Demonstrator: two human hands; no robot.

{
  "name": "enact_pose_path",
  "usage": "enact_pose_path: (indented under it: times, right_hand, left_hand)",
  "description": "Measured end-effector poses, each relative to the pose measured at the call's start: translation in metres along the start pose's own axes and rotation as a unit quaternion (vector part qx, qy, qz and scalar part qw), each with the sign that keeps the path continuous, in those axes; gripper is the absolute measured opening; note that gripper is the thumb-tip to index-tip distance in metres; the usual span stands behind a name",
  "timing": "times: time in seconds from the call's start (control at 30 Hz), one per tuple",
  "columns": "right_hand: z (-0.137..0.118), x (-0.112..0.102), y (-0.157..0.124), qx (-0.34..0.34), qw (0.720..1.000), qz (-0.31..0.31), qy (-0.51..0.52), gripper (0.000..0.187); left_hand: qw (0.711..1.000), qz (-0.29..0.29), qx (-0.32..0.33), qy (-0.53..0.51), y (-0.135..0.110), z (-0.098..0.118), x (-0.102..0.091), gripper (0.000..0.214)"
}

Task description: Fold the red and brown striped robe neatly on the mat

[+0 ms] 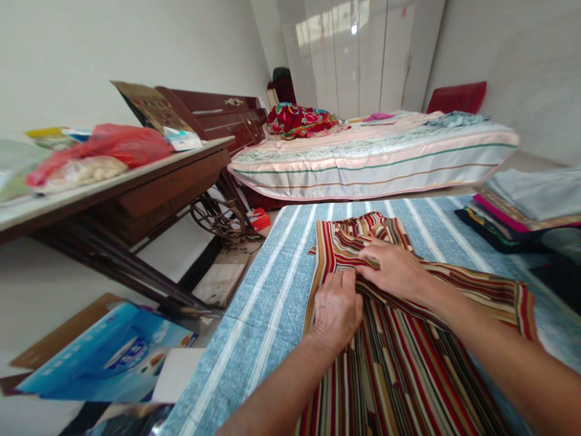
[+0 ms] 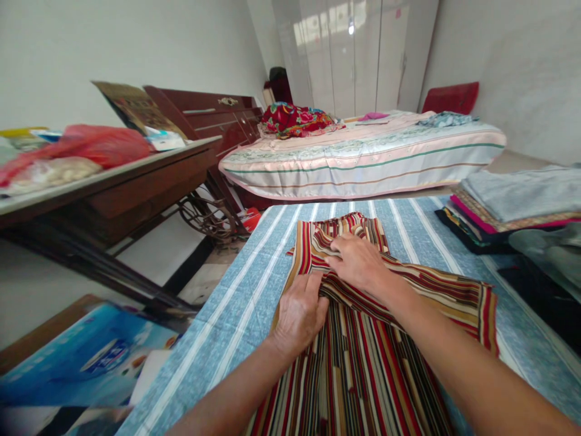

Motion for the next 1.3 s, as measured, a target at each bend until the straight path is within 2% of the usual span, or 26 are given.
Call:
enact_pose_path:
  times: [0.1,0.2,0.27,0.33,0.43,0.53,0.67,0.83,1.0,1.13,1.2,1.3]
  right_hand:
    - [-0.005,0.002,-0.044,-0.099,0.993,-0.021,0.059,0.018]
    - [-0.008,0.015,-0.069,-0.104,0.994,0.021,0.023,0.034]
    - [-0.013,0.025,-0.074,-0.093,0.993,0.069,-0.017,0.038]
    - [-0.019,0.034,-0.073,-0.084,0.99,0.104,-0.047,0.031]
    - [-0.019,0.044,-0.066,-0.056,0.99,0.116,-0.047,0.024]
    - [-0.01,0.048,-0.06,-0.022,0.993,0.112,-0.002,0.024]
    - [-0.001,0.048,-0.055,0.001,0.993,0.1,0.056,0.023]
    - [-0.001,0.046,-0.053,0.007,0.992,0.101,0.069,0.027]
    - [-0.001,0.048,-0.053,0.007,0.993,0.103,0.048,0.028]
    - [-0.003,0.05,-0.057,0.015,0.991,0.133,0.016,0.024]
    - [-0.006,0.051,-0.059,0.003,0.99,0.14,-0.019,0.029]
    - [-0.011,0.051,-0.062,-0.029,0.988,0.138,-0.059,0.023]
  left_hand:
    - [0.999,-0.006,-0.041,-0.033,0.002,0.0,-0.002,0.028]
    - [0.995,-0.015,-0.055,-0.086,0.004,0.0,-0.003,0.029]
    - [0.99,-0.01,-0.062,-0.127,0.006,-0.001,-0.003,0.033]
    - [0.982,0.008,-0.067,-0.174,0.008,-0.004,-0.002,0.037]
    - [0.96,0.035,-0.078,-0.265,0.01,-0.012,-0.002,0.042]
    - [0.941,0.05,-0.108,-0.317,0.007,-0.023,-0.002,0.044]
    - [0.948,0.044,-0.114,-0.293,-0.001,-0.033,-0.001,0.026]
    - [0.966,0.005,-0.099,-0.239,-0.004,-0.029,0.006,0.016]
    - [0.974,-0.024,-0.127,-0.185,0.0,-0.02,0.012,0.012]
    - [0.973,-0.038,-0.149,-0.173,0.001,-0.018,0.015,0.011]
    - [0.971,-0.036,-0.158,-0.178,0.001,-0.018,0.016,0.012]
    - [0.967,-0.027,-0.163,-0.193,0.0,-0.019,0.016,0.013]
Point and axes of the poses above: each hand's wrist, its own y-axis towards the middle knuckle, its own x-axis out of the palm, z = x × y, the point moved 2 cm from there along y, towards the middle knuckle, and after that the axes turned 11 degrees about x, right-handed, at the moved point
